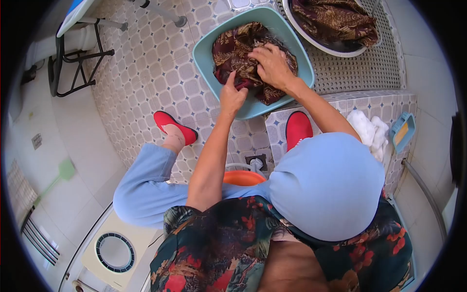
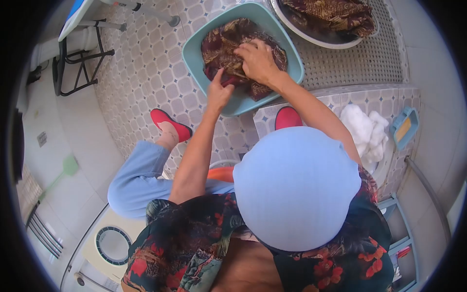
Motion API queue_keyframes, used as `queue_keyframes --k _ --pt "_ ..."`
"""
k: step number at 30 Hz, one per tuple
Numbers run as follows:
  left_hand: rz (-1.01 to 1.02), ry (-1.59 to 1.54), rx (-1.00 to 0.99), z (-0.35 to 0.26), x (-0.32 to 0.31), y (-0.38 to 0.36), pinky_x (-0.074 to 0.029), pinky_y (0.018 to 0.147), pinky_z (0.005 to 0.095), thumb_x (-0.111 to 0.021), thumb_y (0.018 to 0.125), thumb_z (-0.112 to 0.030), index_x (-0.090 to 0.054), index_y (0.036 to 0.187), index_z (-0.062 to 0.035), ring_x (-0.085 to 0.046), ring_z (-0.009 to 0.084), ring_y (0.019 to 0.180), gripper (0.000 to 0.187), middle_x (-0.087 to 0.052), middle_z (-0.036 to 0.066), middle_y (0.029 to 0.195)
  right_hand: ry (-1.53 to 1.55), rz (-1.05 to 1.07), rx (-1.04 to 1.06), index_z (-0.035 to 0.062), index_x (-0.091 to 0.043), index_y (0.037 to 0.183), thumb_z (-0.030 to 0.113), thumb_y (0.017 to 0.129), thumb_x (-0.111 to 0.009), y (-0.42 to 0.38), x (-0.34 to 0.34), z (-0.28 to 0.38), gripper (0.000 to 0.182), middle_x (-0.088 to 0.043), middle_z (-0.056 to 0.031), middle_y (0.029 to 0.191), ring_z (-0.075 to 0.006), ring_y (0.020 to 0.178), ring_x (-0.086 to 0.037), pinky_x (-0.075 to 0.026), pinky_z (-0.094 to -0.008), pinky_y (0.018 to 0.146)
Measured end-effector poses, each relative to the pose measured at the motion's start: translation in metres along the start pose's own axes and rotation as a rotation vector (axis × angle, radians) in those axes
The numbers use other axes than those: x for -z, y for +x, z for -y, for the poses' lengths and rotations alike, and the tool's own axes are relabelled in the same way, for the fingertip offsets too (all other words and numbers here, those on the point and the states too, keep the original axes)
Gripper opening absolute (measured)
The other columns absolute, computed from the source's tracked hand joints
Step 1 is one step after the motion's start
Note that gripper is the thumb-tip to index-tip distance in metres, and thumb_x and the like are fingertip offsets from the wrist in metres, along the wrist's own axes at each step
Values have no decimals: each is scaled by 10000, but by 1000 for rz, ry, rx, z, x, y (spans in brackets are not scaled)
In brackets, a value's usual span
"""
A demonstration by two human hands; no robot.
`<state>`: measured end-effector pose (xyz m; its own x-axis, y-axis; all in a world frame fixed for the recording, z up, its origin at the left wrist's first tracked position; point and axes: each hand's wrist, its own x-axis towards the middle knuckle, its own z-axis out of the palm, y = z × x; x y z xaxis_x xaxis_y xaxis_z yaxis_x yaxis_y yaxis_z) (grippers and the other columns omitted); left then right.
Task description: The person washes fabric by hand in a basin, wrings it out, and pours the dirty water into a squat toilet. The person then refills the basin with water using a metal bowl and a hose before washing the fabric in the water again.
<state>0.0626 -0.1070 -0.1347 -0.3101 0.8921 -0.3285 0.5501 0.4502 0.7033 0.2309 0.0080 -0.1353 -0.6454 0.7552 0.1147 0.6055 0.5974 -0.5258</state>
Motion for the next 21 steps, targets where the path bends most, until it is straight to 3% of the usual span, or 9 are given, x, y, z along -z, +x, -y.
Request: queue_keyframes --k 1,2,5,6,10,14,16,19,21 --pt "-109 -60 -120 2 6 1 -508 663 407 -650 681 -122 -419 1402 -70 -641 330 668 759 -637 182 698 89 28 107 115 -557 1240 85 754 -615 -4 2 2 491 -459 -53 1364 -340 1226 -423 -375 -500 991" --pt "-129 -277 -19 3 10 3 -498 580 350 -609 708 -93 -537 1306 -33 -617 240 620 605 -647 145 737 120 92 151 118 -509 1303 67 724 -608 -7 4 5 590 -438 -95 1383 -359 1212 -436 -372 -470 1011" --pt "-173 -668 130 -53 52 3 -453 476 272 -562 736 -53 -513 1317 6 -582 152 557 585 -634 87 735 280 -4 98 115 -417 1389 102 705 -638 -12 26 34 718 -390 -149 1411 -385 1231 -410 -349 -492 1032" --pt "-137 -603 124 -77 68 -1 -377 401 204 -511 755 -8 -482 1342 22 -549 117 512 589 -624 82 838 247 28 70 139 -298 1448 193 678 -738 -10 42 47 889 -334 -190 1431 -410 1268 -362 -352 -538 1023" --pt "-186 -716 110 -133 92 -8 -384 402 199 -490 755 -3 -498 1334 17 -550 113 523 580 -616 76 829 421 8 20 171 -185 1491 350 602 -854 -8 44 65 1127 -263 -200 1469 -425 1327 -293 -313 -531 1052" --pt "-197 -803 12 -174 104 -31 -407 428 187 -494 723 -11 -530 1288 52 -552 102 552 570 -633 96 895 494 -159 81 176 -198 1485 349 586 -862 5 46 59 1131 -262 -202 1474 -425 1339 -285 -289 -519 1072" --pt "-78 -883 -109 -177 122 -45 -526 747 257 -497 666 6 -571 1228 82 -646 182 876 572 -629 146 1061 499 -315 58 179 -240 1469 353 572 -866 15 56 53 1108 -281 -200 1469 -424 1338 -288 -267 -520 1081" --pt "-63 -864 -274 -182 134 -55 -470 941 301 -498 618 11 -613 1151 108 -631 223 1016 554 -630 179 1126 460 -189 225 156 -290 1445 359 560 -862 31 75 42 1073 -306 -178 1462 -429 1339 -288 -255 -513 1090" --pt "-61 -830 -359 -169 142 -50 -451 1002 374 -477 661 -11 -575 1167 142 -618 294 1077 538 -621 234 1135 369 -103 273 123 -407 1358 339 586 -834 42 78 38 908 -370 -145 1428 -386 1336 -316 -272 -527 1059"
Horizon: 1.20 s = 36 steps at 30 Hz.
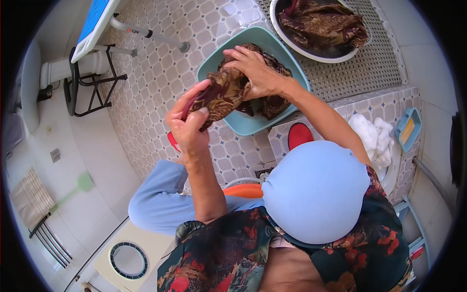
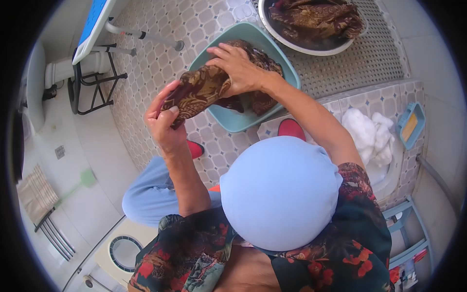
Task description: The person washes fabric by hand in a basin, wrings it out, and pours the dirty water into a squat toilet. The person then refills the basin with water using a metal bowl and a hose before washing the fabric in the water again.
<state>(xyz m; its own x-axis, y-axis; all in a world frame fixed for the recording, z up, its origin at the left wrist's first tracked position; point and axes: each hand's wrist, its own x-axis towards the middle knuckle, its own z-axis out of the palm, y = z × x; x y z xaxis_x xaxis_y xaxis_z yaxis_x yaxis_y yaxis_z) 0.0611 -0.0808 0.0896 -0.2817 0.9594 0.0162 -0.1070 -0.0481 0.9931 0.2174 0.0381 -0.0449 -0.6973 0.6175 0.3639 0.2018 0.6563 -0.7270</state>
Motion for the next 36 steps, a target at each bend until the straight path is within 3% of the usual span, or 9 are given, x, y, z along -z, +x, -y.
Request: queue_keyframes --k 4,6,10,13,16,20,26,30,36 --pt "-164 198 73 28 40 9 -520 848 331 -506 742 -13 -607 1159 88 -640 216 993 440 -645 193 1092 109 192 78 72 -513 1181 233 683 -733 10 -14 -35 567 -598 -166 1152 -321 1147 -532 -368 -470 951" --pt "-340 199 278 58 58 13 -521 857 324 -551 819 -41 -622 1185 29 -634 191 972 379 -654 115 1087 258 454 -359 62 -460 1286 149 670 -748 13 -14 -45 686 -585 -157 1172 -338 1102 -566 -427 -403 951" --pt "-414 -354 474 130 87 12 -551 825 377 -560 906 -131 -580 1189 -15 -644 233 969 306 -628 117 1153 465 199 -217 80 -353 1415 30 640 -644 7 -11 -11 830 -603 -199 1186 -303 1108 -596 -457 -358 970" --pt "-407 -540 537 178 78 23 -527 879 423 -516 951 -268 -566 1177 -67 -628 272 1013 307 -635 117 1133 305 167 -49 176 -408 1397 223 685 -662 8 -18 33 757 -639 -184 1028 -349 943 -634 -504 -387 840" --pt "-144 -836 464 175 40 17 -541 798 431 -446 950 -415 -608 1020 -106 -650 256 844 356 -660 71 925 27 43 -76 93 -584 1109 460 761 -667 -3 -48 72 513 -644 -152 777 -316 725 -640 -483 -380 671" --pt "-325 -594 653 173 5 33 -509 711 420 -485 921 -425 -607 1018 -124 -637 229 833 339 -655 44 920 -111 -113 -336 85 -605 851 341 818 -634 1 -71 47 260 -604 -160 634 -298 572 -641 -503 -455 618" --pt "-311 17 892 151 6 40 -467 562 359 -492 912 -352 -633 990 -137 -625 131 789 268 -650 4 898 -111 92 -646 70 -646 936 272 911 -459 9 -36 -23 277 -669 -217 909 -428 869 -641 -501 -499 806" --pt "-143 -76 566 115 4 52 -519 682 405 -499 909 -255 -629 1110 -70 -639 177 903 302 -660 46 980 651 -119 -438 10 -502 1276 399 876 -616 11 -20 -36 569 -553 -190 1277 -290 1212 -525 -402 -381 1012" --pt "-55 -473 344 114 17 57 -452 984 466 -474 875 -176 -411 1385 -16 -512 289 1205 538 -521 137 1322 215 165 -348 28 -511 1288 348 785 -735 2 22 -18 637 -644 -184 1130 -315 1056 -623 -465 -343 930"
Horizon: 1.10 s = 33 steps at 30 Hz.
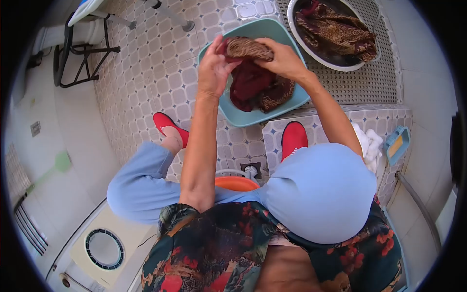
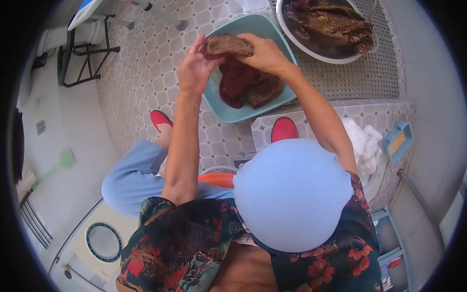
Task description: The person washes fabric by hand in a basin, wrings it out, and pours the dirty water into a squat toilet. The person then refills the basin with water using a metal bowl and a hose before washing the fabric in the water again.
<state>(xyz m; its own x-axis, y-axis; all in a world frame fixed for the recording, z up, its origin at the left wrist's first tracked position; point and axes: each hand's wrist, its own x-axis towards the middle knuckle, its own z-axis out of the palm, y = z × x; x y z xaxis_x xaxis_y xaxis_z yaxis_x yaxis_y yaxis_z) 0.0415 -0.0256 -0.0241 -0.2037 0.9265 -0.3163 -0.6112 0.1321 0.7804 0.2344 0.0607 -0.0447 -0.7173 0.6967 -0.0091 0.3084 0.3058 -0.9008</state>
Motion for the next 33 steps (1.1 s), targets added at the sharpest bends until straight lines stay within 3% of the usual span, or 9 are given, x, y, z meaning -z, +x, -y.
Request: queue_keyframes --k 2,4,6,9,13,15,19,30,33 --pt "-13 143 -13 30 30 -1 -438 1001 457 -547 820 -148 -351 1418 -5 -459 317 1264 645 -442 177 1400 99 -162 -220 3 -543 1251 266 790 -741 -9 4 -11 567 -676 -148 1064 -261 951 -657 -491 -324 878" --pt "-80 876 8 77 67 -7 -429 1008 416 -626 723 -119 -345 1401 50 -490 356 1234 753 -475 230 1355 313 -243 -234 -9 -554 1235 222 795 -735 -22 8 -20 528 -672 -126 1077 -218 956 -646 -486 -310 881" --pt "-44 1174 43 130 110 -17 -429 996 410 -725 690 -198 -311 1425 24 -528 351 1201 872 -515 254 1318 527 -326 -243 -22 -566 1219 177 801 -728 -32 14 -28 491 -668 -103 1091 -174 962 -634 -480 -295 885" --pt "-178 1202 136 136 76 -47 -452 943 391 -730 742 -263 -448 1354 1 -610 330 1086 723 -617 259 1152 794 -387 -289 -17 -566 1230 95 814 -698 -49 23 -28 450 -651 -73 1115 -127 1000 -595 -456 -286 918" --pt "-284 1179 251 129 82 -33 -472 877 389 -696 803 -278 -600 1187 2 -649 330 974 486 -660 254 1014 724 -347 -318 -19 -556 1242 107 837 -683 -59 41 -13 443 -648 -59 1116 -128 997 -595 -459 -283 909" --pt "-472 895 -61 109 82 -26 -488 752 341 -626 880 -228 -634 1068 56 -639 201 813 341 -682 116 880 725 -280 -359 -5 -549 1258 131 861 -669 -58 54 -2 436 -650 -40 1101 -137 981 -602 -465 -290 899" --pt "-536 405 -187 19 47 -6 -506 788 328 -570 903 -149 -598 1130 36 -634 199 858 295 -661 108 995 989 -325 -163 50 -610 1180 150 861 -647 -31 60 39 336 -658 -57 1083 -206 954 -626 -494 -329 837" --pt "-176 52 -517 -157 -59 -24 -546 827 438 -562 923 -140 -540 1191 3 -644 272 952 305 -636 152 1097 1131 -65 415 -3 -596 1165 75 934 -574 30 97 190 244 -662 -85 1093 -165 973 -637 -514 -311 856" --pt "-212 59 -522 -192 -84 -42 -543 829 445 -555 931 -159 -527 1211 11 -635 297 974 329 -628 169 1114 1170 -86 380 -4 -620 1121 69 925 -588 17 107 236 211 -674 -82 1060 -159 939 -650 -524 -307 840"
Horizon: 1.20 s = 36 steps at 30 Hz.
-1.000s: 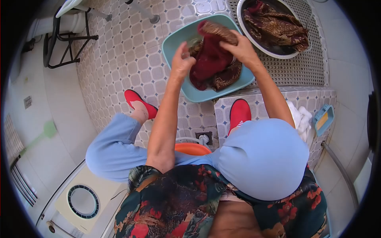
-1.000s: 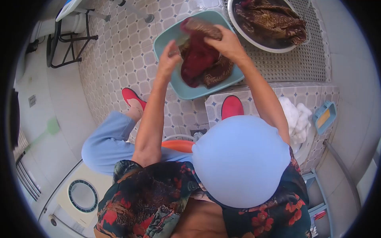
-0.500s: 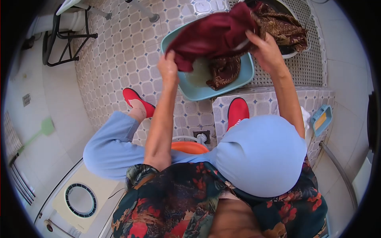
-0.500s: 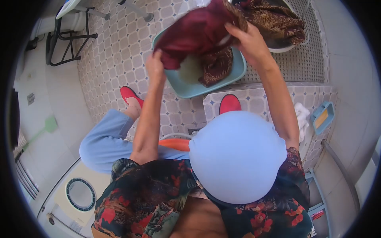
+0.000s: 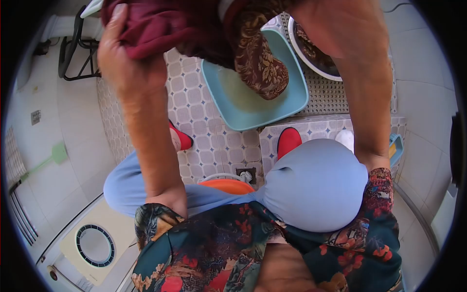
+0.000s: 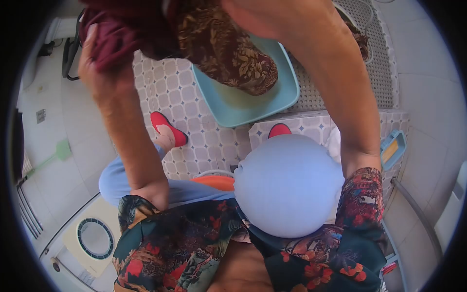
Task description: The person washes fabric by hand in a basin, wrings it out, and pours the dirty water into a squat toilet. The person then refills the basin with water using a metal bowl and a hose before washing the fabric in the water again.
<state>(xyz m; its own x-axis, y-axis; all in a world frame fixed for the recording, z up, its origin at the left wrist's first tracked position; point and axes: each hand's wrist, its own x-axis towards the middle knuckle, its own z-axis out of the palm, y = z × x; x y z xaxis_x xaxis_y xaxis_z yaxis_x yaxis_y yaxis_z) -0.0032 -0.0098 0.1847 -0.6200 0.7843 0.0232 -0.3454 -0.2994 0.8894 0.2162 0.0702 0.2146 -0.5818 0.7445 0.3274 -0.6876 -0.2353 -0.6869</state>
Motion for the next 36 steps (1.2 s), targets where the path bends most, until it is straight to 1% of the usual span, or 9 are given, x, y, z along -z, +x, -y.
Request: queue_keyframes --k 3,9,10,13,15,17,21,28,36 --pt "19 23 -129 -32 -22 -11 -542 829 437 -513 956 -183 -480 1260 36 -616 318 1011 376 -600 199 1162 65 54 13 0 -628 1105 59 911 -601 8 -25 23 205 -676 -84 1051 -159 929 -653 -526 -296 840" --pt "986 -402 288 -56 -11 1 -482 921 442 -391 996 -165 -394 1318 78 -579 343 1069 404 -537 237 1236 -67 -58 -93 9 -630 1134 20 863 -599 8 -35 45 272 -683 -109 1050 -204 921 -662 -520 -310 836" --pt "247 63 -71 -45 -26 -26 -501 892 431 -384 1002 -181 -408 1310 72 -584 323 1058 399 -551 230 1211 -99 -111 -138 10 -629 1142 12 853 -598 7 -32 47 291 -685 -115 1050 -215 920 -664 -519 -315 834" --pt "197 -237 241 3 -9 -24 -556 704 337 -621 871 -81 -604 990 -30 -649 189 786 131 -646 70 901 -622 -41 -25 41 -639 1149 -29 781 -594 -7 25 1 377 -683 -132 1056 -292 918 -660 -517 -346 840" --pt "72 -136 343 45 6 -23 -538 706 330 -602 865 -79 -607 950 -43 -633 169 761 92 -634 44 850 -752 -17 -86 11 -629 1051 65 897 -603 -22 79 -31 166 -681 -33 936 -72 844 -609 -503 -259 747" --pt "104 37 470 94 34 -16 -515 723 306 -569 843 -74 -614 936 -29 -612 144 764 112 -630 35 864 -1293 113 -152 80 -624 1127 115 775 -658 -37 95 -50 356 -652 -94 1049 -303 951 -613 -506 -346 809" --pt "347 1062 319 174 78 -29 -499 669 396 -579 776 -158 -630 902 46 -587 266 623 245 -620 129 703 -1741 354 -18 116 -590 1155 139 707 -651 -81 157 -130 453 -581 -99 1057 -318 997 -550 -504 -406 804" --pt "598 1640 -178 259 111 -50 -424 955 516 -549 804 -106 -441 1339 -55 -446 432 1216 548 -429 214 1374 -2015 480 -503 191 -202 1498 603 766 -645 -129 189 -199 950 -293 -167 1490 -441 1349 -278 -280 -695 991" --pt "961 1726 -112 311 116 -59 -226 1029 688 -519 844 -141 -323 1462 -210 -198 444 1397 653 -267 159 1519 -2003 442 -754 126 -210 1505 678 788 -550 -167 200 -243 966 -173 -221 1538 -454 1389 -187 -221 -639 1054"
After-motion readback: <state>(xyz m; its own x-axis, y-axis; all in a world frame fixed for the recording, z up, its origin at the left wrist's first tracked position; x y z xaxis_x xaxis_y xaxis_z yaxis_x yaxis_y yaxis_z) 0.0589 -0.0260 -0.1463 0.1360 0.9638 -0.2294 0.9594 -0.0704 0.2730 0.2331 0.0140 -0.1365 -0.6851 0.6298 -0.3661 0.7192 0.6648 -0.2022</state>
